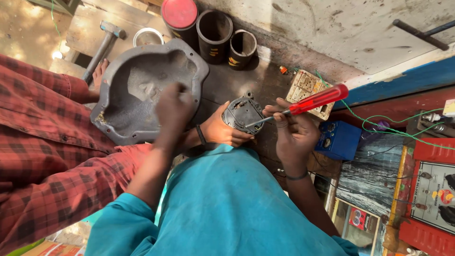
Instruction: Repairing and reassembling the internal components of an automotive alternator.
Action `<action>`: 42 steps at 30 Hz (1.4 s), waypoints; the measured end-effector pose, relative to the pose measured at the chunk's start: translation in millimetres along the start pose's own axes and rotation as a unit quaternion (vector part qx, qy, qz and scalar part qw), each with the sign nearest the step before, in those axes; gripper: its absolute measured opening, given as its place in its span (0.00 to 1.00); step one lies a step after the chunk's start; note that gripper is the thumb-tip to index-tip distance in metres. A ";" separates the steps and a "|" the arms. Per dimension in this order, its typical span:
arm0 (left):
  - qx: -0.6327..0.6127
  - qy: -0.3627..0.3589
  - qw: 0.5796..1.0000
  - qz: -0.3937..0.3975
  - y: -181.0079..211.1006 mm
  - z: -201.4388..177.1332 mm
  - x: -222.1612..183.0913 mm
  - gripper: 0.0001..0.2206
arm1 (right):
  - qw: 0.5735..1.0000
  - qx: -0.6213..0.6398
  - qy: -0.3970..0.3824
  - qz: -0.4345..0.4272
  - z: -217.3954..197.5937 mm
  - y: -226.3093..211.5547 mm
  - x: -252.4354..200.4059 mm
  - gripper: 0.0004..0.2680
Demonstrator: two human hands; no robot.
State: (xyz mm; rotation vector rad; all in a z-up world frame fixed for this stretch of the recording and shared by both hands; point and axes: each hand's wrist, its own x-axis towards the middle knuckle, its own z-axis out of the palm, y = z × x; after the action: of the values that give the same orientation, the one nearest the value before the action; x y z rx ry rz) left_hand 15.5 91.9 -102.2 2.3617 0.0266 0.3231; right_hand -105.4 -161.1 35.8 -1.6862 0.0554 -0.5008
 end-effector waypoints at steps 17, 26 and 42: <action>-0.188 -0.219 0.938 0.193 98.3 -23.6 -37.5 0.11 | 1.000 -0.011 -0.013 -0.025 17.2 4.0 -0.4 0.09; -0.191 -0.207 0.932 0.225 93.7 -11.6 -43.4 0.08 | 0.999 -0.020 -0.019 -0.032 16.9 -4.1 -5.1 0.08; -0.211 -0.191 0.933 0.221 91.6 -5.4 -45.8 0.09 | 0.998 -0.050 -0.021 -0.029 22.7 -11.1 -5.7 0.08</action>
State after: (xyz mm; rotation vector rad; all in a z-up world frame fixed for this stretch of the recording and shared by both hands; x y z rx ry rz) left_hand -36.9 23.9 -46.1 1.9398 -0.6994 0.0620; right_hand -105.2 -136.1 42.6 -1.8002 0.0011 -0.5139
